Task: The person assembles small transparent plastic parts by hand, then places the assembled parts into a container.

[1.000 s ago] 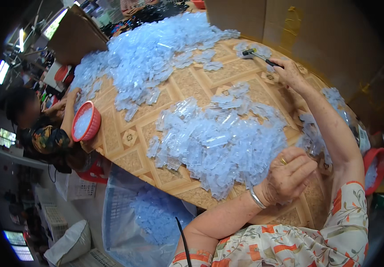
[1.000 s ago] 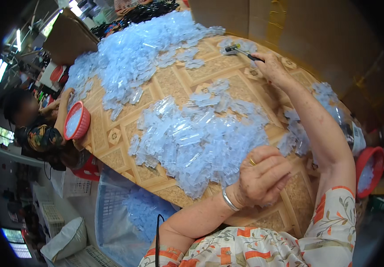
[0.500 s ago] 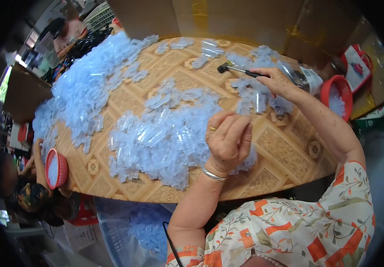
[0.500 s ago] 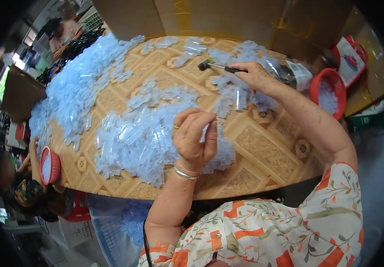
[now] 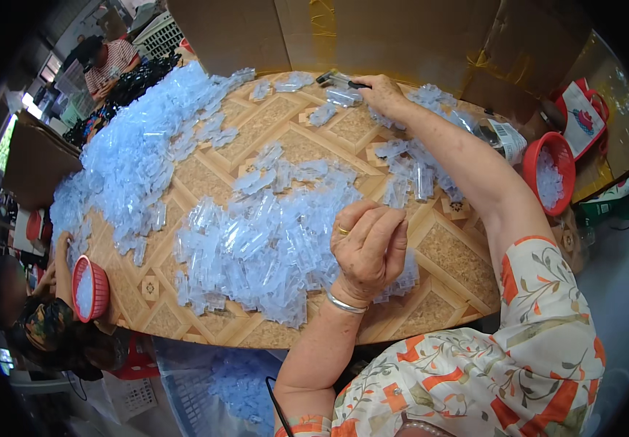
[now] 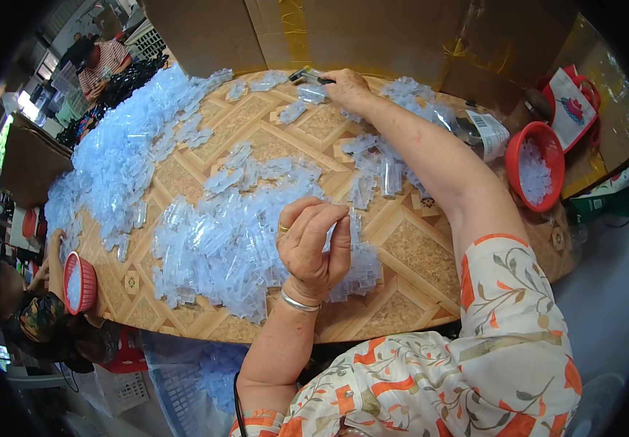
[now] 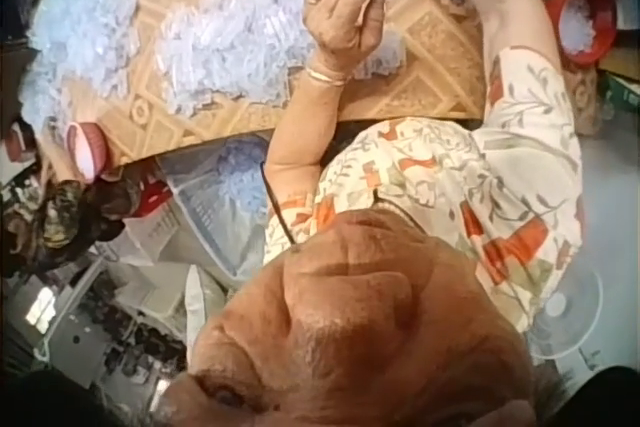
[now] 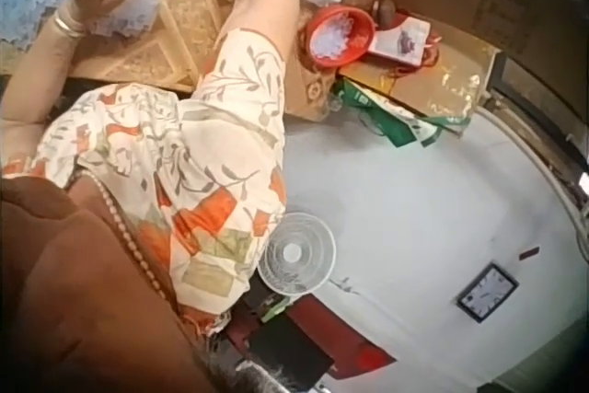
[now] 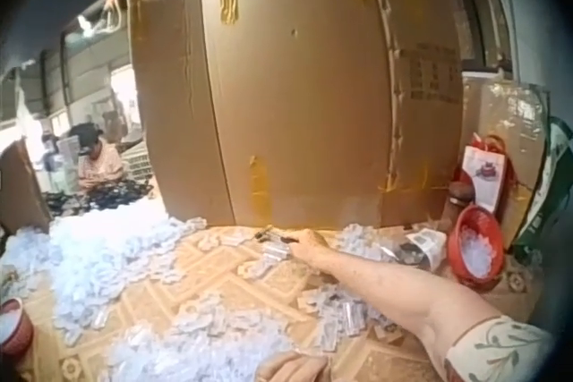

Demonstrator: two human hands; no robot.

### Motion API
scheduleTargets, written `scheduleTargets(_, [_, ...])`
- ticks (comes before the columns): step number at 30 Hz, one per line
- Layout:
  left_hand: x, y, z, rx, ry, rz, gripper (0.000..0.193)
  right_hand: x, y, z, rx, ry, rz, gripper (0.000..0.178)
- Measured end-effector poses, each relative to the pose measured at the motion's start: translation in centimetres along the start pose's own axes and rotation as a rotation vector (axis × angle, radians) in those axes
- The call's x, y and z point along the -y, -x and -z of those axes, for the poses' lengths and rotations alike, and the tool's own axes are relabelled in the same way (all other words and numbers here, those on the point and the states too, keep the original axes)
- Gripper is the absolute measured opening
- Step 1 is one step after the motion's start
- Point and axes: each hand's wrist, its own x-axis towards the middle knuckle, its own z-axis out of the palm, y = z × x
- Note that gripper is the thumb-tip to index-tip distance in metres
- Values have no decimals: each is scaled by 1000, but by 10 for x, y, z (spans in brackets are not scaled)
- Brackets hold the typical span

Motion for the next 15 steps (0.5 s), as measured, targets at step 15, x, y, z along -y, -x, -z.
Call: scheduleTargets(15, [11,-1,0,1,-74,-65,15,-29,166,91,156,-150,-132,36])
